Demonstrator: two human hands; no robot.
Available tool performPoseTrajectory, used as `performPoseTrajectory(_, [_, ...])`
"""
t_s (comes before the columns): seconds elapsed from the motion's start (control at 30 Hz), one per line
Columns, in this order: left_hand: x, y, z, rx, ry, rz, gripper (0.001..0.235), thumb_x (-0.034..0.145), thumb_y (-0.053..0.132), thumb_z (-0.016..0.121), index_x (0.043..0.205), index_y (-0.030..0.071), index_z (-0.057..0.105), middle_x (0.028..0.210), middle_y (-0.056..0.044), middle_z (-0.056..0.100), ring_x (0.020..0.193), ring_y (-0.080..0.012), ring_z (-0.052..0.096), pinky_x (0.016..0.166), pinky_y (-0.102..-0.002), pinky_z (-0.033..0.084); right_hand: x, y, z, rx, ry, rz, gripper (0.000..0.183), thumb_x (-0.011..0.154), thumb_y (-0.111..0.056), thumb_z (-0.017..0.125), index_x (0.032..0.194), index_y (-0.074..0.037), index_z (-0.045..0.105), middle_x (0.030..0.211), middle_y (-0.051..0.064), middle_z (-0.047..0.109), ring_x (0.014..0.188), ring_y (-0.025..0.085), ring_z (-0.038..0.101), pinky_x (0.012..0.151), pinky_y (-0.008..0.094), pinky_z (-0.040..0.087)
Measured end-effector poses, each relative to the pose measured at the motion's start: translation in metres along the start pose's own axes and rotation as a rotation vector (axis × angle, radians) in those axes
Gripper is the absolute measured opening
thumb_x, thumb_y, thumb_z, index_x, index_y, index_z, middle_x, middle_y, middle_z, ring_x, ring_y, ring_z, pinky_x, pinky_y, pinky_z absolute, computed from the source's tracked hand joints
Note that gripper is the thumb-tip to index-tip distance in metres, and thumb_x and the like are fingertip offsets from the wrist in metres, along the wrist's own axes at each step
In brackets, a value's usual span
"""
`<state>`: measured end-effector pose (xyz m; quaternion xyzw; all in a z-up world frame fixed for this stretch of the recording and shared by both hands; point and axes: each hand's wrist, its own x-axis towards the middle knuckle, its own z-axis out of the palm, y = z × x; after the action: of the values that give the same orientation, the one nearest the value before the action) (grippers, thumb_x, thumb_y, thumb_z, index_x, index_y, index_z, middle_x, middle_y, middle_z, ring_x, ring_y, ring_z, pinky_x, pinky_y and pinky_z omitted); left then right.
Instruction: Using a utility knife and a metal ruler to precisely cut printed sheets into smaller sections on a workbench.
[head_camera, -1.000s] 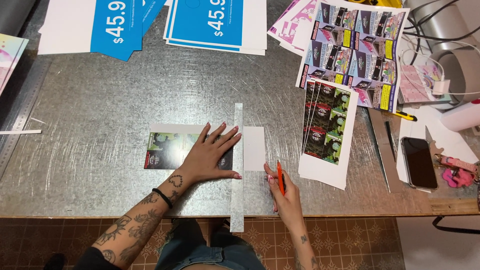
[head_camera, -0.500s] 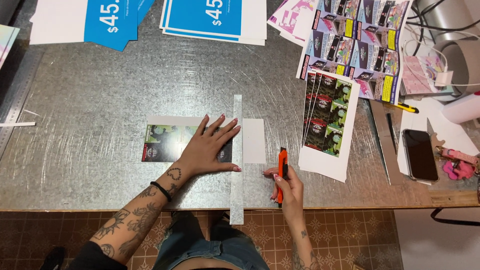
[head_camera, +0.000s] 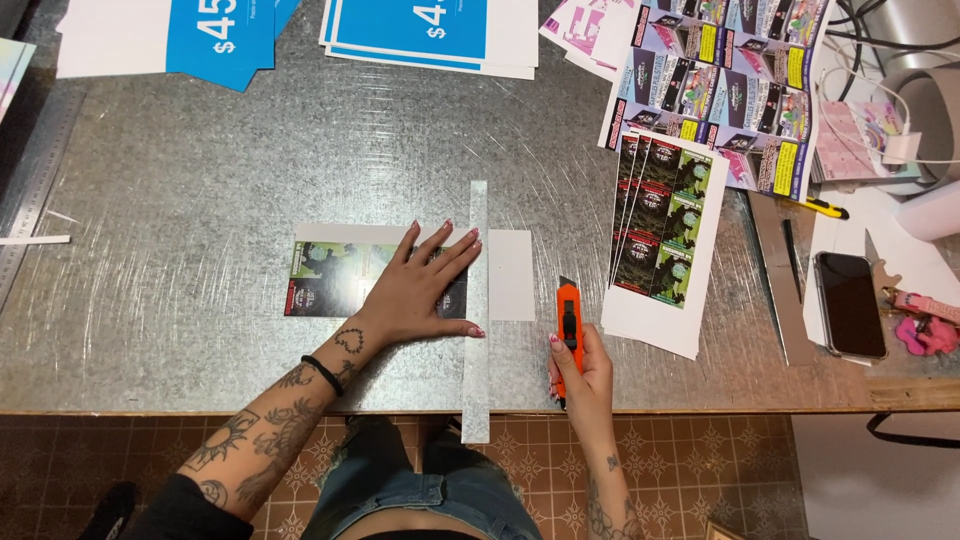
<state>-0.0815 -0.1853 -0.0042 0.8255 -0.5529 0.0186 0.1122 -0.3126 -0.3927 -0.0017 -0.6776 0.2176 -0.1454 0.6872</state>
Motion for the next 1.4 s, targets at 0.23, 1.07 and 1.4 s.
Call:
performPoseTrajectory(0.23, [0.003, 0.007, -0.013, -0.114, -0.123, -0.15, 0.129, 0.076, 0.105, 0.047, 0.174, 0.025, 0.024, 0.179, 0.005, 0.029, 0.164, -0.0322, 0.026, 0.135, -0.059, 0.004, 0.0, 0.002, 0.001, -0.012, 0.021, -0.05, 0.019, 0.11, -0.025, 0.063, 0.102, -0.008, 0.061, 0.055, 0.005, 0.053, 0.048, 0.012, 0.047, 0.048, 0.025, 0.044])
performPoseTrajectory(1.07, [0.001, -0.001, -0.001, -0.026, 0.013, -0.007, 0.124, 0.085, 0.101, 0.03, 0.174, 0.016, 0.018, 0.181, 0.0, 0.021, 0.165, -0.0339, 0.019, 0.132, -0.061, 0.002, 0.0, 0.009, -0.004, -0.028, -0.06, 0.113, 0.045, 0.097, -0.016, 0.046, 0.135, -0.007, 0.069, 0.075, 0.003, 0.06, 0.066, 0.015, 0.051, 0.06, 0.03, 0.041])
performPoseTrajectory(1.4, [0.001, -0.001, 0.003, 0.035, 0.028, 0.002, 0.125, 0.085, 0.103, 0.023, 0.175, 0.016, 0.015, 0.181, 0.0, 0.021, 0.166, -0.0328, 0.016, 0.132, -0.059, -0.001, 0.001, 0.013, -0.006, -0.01, -0.094, 0.114, 0.051, 0.102, -0.016, 0.053, 0.151, -0.005, 0.063, 0.072, 0.002, 0.06, 0.066, 0.013, 0.053, 0.062, 0.03, 0.045])
